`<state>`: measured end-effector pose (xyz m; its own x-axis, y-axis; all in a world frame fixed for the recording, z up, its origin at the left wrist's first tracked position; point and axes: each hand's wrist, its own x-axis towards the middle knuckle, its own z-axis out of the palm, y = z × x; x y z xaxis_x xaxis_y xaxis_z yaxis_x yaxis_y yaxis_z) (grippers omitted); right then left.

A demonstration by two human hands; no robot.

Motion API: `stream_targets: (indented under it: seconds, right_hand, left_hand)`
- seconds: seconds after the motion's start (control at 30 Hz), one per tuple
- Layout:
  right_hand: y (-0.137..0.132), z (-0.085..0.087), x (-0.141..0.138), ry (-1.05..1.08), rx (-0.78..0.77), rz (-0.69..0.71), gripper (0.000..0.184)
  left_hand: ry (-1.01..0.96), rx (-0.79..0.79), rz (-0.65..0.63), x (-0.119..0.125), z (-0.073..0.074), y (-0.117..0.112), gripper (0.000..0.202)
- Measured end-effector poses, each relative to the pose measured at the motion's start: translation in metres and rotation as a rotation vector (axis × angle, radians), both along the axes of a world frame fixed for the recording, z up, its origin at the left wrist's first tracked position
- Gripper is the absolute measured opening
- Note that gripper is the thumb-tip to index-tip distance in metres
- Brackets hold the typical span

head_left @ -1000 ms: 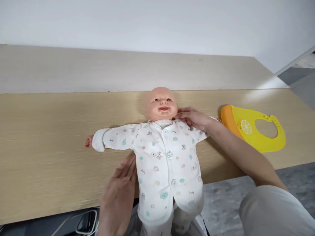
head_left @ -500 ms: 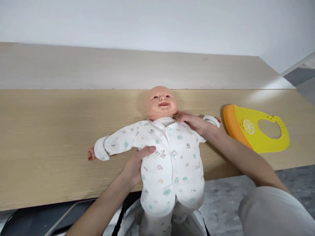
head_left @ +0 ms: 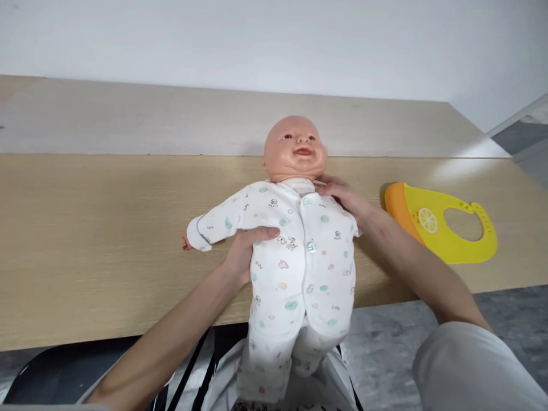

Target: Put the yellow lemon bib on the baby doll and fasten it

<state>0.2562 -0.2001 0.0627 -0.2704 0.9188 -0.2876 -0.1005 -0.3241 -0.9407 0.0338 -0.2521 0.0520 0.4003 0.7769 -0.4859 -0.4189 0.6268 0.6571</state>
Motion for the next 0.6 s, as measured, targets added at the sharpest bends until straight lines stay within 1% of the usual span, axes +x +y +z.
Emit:
stream_targets:
  seconds: [0.07,0.1,0.2,0.27,0.4,0.5,0.6]
  right_hand:
    - [0.001,0.008,0.003,-0.048,0.045,-0.043,0.063]
    - [0.003,0.013,0.005,-0.078,0.075,-0.067,0.063]
    - [0.011,0.028,0.006,-0.161,0.182,-0.101,0.054]
    - [0.019,0.040,0.005,-0.175,0.261,-0.090,0.046]
    - [0.039,0.060,0.002,-0.176,0.376,-0.077,0.034]
    - [0.053,0.068,0.000,-0.178,0.418,-0.076,0.033]
    - [0.066,0.072,0.000,-0.174,0.452,-0.071,0.030]
  left_hand:
    - [-0.012,0.055,-0.029,0.003,0.006,0.004,0.021]
    - [-0.011,0.081,-0.040,0.003,0.008,0.007,0.021]
    - [0.018,0.161,-0.056,0.003,0.013,0.018,0.021]
    - [0.038,0.217,-0.056,0.003,0.016,0.027,0.022]
    - [0.008,0.326,0.006,0.003,0.026,0.045,0.023]
    - [-0.049,0.408,0.040,0.005,0.034,0.057,0.022]
    - [-0.068,0.484,0.042,0.005,0.038,0.067,0.023]
